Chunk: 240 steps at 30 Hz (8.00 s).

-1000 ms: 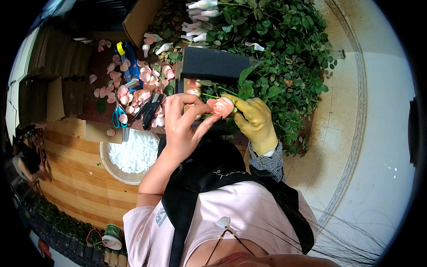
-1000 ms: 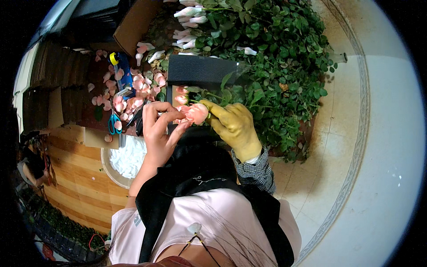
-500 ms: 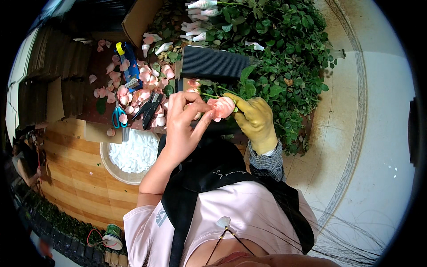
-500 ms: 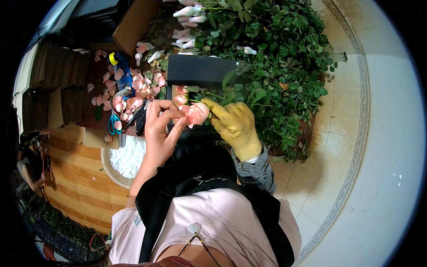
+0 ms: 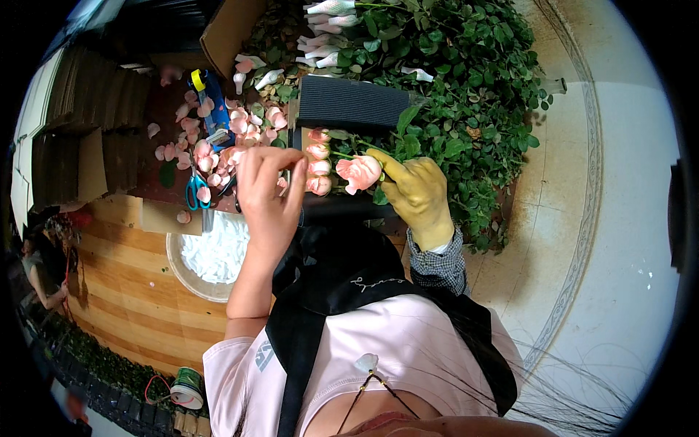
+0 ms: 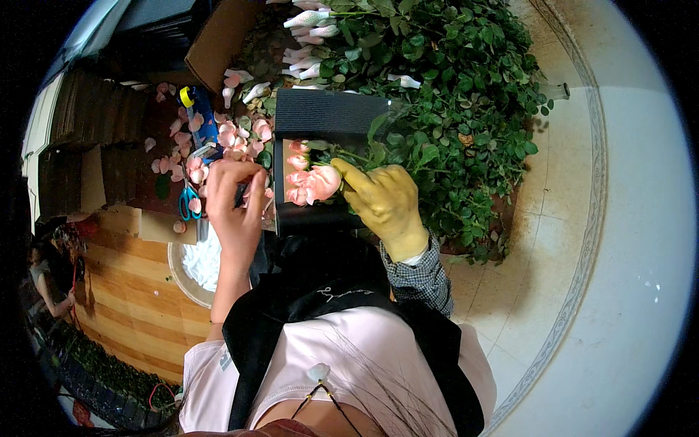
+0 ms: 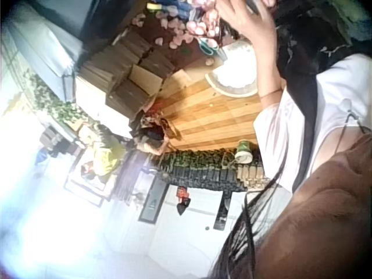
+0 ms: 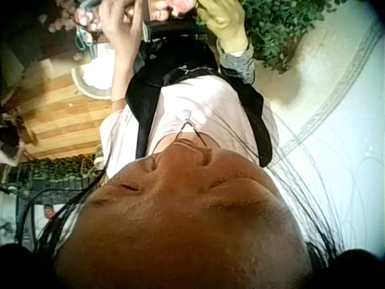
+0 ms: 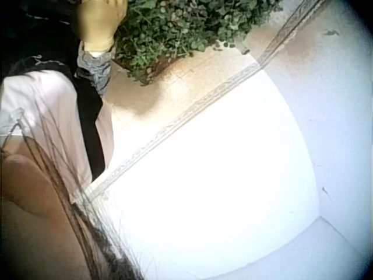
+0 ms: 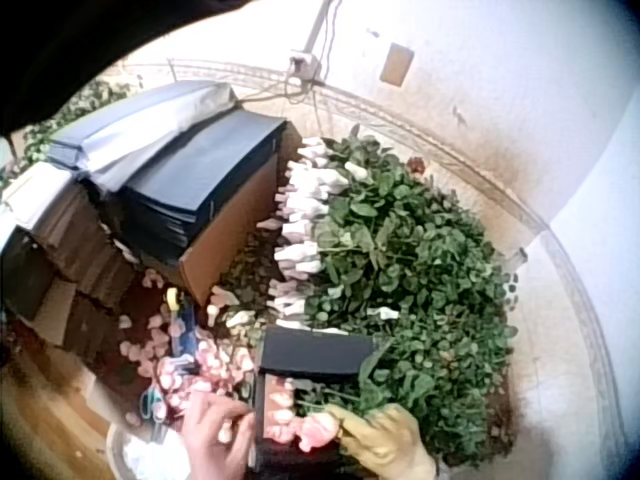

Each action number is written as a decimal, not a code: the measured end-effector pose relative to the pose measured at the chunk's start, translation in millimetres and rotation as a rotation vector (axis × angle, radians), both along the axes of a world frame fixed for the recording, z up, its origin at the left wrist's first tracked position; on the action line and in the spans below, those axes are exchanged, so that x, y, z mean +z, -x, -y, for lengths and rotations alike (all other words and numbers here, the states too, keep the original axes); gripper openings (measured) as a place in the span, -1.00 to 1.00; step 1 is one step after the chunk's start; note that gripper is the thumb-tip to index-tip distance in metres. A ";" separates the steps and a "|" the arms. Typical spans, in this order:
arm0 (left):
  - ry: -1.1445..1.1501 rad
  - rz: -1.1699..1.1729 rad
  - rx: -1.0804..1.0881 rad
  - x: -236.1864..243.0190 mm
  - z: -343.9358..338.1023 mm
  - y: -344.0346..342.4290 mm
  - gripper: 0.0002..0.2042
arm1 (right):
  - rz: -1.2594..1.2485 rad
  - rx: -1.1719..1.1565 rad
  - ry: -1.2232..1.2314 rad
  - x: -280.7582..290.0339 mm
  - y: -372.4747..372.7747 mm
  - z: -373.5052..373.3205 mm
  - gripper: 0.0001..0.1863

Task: The person arranges artificial pink roses into a black foam block, adjusting the petals and positioning the stems. They then place the foam block into a cardboard box and continue arranging more flowers into the box.

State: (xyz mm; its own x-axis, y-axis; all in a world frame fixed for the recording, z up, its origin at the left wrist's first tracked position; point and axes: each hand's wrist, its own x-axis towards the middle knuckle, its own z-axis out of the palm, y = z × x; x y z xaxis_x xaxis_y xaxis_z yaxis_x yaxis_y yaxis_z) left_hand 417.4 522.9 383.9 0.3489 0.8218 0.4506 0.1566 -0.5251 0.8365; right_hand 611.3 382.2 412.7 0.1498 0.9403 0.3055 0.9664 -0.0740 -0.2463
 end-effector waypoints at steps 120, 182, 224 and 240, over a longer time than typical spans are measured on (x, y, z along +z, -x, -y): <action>0.142 -0.804 -0.366 -74.9 30.7 -37.3 -0.77 | -0.374 -0.019 0.432 -125.6 -29.3 -55.7 -0.75; 0.962 -0.313 -0.776 -103.6 2.7 -20.2 -0.71 | -0.022 -0.056 0.534 -119.9 -1.8 -74.5 -0.50; 0.092 -0.919 0.768 -55.6 -225.5 242.9 -0.46 | 0.012 0.119 0.624 -76.2 -7.7 -67.5 -0.10; 0.970 -0.096 -0.474 -75.1 -76.6 107.5 -0.29 | 0.081 0.057 0.637 -83.2 1.2 -63.4 -0.18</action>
State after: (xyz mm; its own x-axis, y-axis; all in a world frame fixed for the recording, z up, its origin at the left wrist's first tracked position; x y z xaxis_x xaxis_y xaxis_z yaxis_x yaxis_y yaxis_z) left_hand 309.9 599.5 308.8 0.7239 0.5852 -0.3653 0.1993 0.3295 0.9229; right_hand 610.1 445.6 329.6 0.0939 0.9470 -0.3073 0.9868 -0.1294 -0.0972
